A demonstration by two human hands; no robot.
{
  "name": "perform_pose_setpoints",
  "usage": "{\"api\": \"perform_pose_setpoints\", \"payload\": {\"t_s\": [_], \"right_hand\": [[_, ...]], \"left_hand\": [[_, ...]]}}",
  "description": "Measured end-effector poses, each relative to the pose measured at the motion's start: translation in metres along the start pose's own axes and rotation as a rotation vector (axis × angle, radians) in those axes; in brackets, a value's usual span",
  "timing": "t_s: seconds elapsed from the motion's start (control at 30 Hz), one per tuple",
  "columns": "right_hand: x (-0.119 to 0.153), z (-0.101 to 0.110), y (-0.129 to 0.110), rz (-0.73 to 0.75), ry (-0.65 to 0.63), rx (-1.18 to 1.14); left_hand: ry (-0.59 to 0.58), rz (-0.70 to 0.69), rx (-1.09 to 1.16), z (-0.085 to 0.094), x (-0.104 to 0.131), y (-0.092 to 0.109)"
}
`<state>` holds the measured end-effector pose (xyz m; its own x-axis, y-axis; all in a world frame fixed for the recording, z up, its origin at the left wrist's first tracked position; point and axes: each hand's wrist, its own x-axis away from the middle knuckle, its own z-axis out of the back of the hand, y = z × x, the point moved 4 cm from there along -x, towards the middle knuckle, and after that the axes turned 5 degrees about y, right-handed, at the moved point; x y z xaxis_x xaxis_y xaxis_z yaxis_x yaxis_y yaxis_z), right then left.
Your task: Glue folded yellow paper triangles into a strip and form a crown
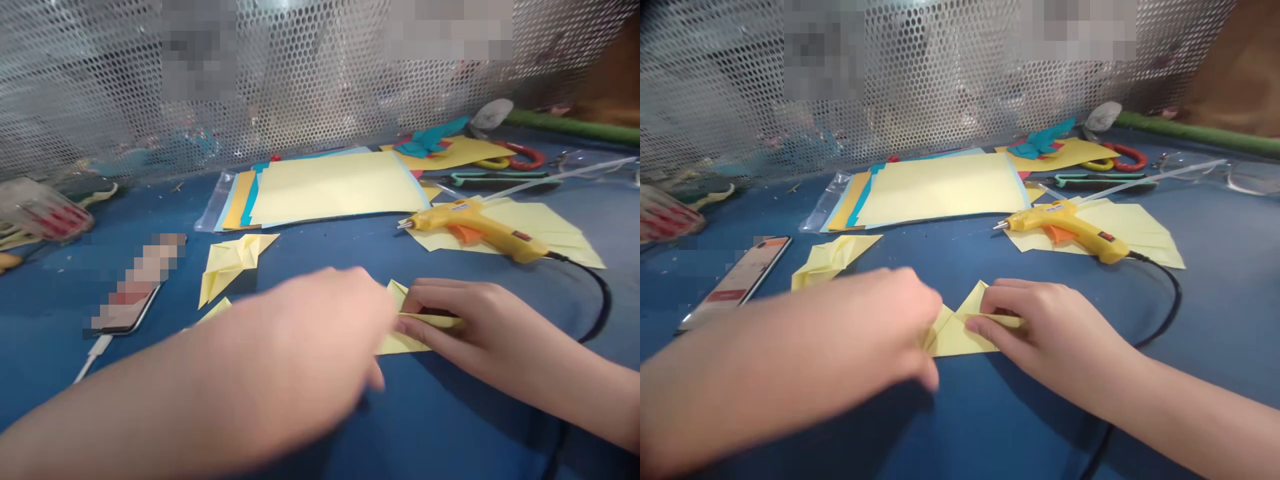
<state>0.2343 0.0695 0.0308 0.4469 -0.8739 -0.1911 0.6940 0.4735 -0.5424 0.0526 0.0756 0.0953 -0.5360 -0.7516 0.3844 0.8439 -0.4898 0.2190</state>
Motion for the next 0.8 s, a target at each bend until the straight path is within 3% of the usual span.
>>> {"api": "perform_pose_setpoints", "payload": {"t_s": [0.07, 0.13, 0.4, 0.63, 0.8], "right_hand": [[0.001, 0.001, 0.001, 0.031, 0.025, 0.017], [0.002, 0.005, 0.0, 0.081, 0.077, 0.049], [0.005, 0.014, -0.023, 0.364, 0.188, 0.247], [-0.002, 0.003, -0.02, 0.359, 0.109, 0.263], [-0.004, -0.003, -0.011, 0.207, 0.094, 0.115]], "left_hand": [[-0.063, 0.092, -0.012, 0.023, -0.004, -0.011], [-0.116, 0.089, 0.001, 0.03, -0.007, -0.016], [-0.18, 0.063, 0.024, 0.014, -0.021, -0.015], [-0.186, 0.049, 0.014, 0.015, -0.02, -0.017], [-0.209, 0.038, -0.02, 0.015, -0.019, -0.012]]}}
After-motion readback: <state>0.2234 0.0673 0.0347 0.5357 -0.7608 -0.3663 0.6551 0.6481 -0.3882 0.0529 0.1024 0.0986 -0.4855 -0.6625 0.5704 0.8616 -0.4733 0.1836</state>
